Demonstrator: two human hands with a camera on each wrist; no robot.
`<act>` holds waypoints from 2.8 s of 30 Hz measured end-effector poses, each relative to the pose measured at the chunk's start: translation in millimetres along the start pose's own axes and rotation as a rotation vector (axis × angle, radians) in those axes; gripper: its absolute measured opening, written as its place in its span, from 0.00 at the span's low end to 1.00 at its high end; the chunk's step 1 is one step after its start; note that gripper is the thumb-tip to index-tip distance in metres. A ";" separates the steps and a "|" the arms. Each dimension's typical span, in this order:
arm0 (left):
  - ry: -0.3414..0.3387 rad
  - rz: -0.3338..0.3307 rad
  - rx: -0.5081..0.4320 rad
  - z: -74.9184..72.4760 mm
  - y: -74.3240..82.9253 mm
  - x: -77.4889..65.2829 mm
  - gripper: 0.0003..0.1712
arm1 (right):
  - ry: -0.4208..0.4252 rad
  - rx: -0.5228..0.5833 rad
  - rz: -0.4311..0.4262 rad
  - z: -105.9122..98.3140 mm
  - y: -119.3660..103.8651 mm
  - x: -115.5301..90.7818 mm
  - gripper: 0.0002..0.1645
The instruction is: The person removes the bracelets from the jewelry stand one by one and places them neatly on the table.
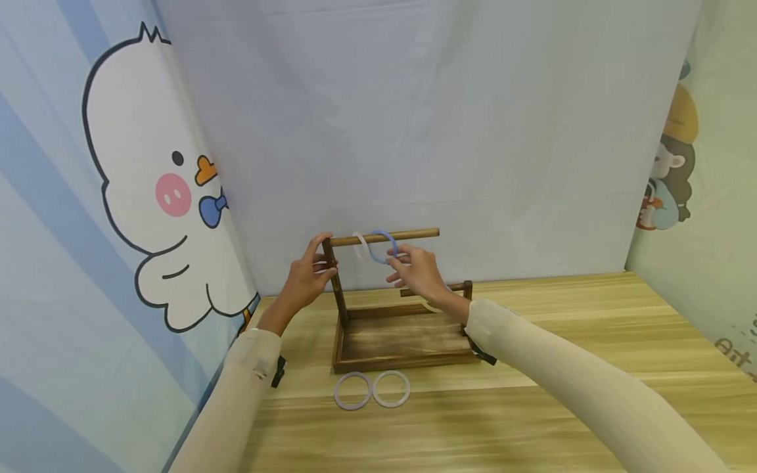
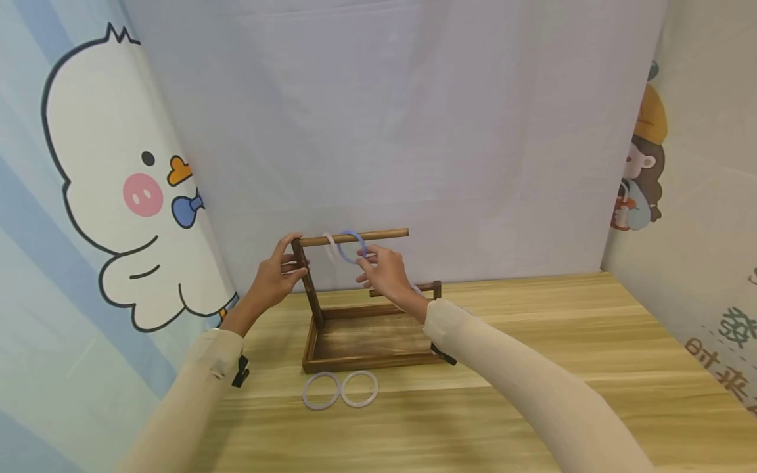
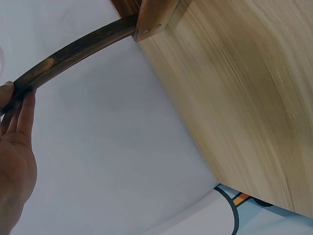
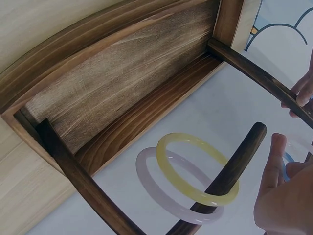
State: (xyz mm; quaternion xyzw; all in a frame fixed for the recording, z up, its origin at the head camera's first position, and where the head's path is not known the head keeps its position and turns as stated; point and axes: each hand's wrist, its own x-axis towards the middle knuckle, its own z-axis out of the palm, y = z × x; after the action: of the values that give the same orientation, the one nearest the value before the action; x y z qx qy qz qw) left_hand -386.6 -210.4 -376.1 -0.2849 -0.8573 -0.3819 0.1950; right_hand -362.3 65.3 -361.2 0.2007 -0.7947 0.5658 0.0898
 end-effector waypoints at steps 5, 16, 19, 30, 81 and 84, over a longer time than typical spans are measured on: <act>0.003 0.003 0.003 -1.2 1.6 1.3 0.46 | -0.003 0.003 -0.004 -3.8 1.6 1.7 0.16; 0.004 0.003 0.000 -0.5 0.4 0.4 0.45 | -0.014 0.016 -0.003 -11.5 1.9 -4.6 0.17; 0.005 0.001 0.001 0.7 -0.3 0.1 0.45 | -0.009 0.007 -0.013 -15.5 4.6 -5.6 0.17; 0.004 0.008 0.022 1.6 -0.2 2.1 0.44 | 0.008 -0.039 -0.025 -30.7 9.9 -8.3 0.17; 0.015 0.015 -0.001 1.0 -0.8 -1.1 0.46 | 0.024 -0.067 0.012 -74.4 24.1 -22.5 0.17; 0.014 0.010 -0.004 0.9 -0.8 -1.1 0.46 | 0.024 -0.067 0.008 -77.0 25.5 -23.1 0.17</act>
State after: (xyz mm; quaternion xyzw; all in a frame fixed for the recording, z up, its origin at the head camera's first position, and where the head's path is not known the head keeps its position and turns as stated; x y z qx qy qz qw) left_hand -386.4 -210.6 -377.7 -0.2872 -0.8536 -0.3847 0.2021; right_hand -358.7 149.4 -365.4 0.1874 -0.8130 0.5414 0.1036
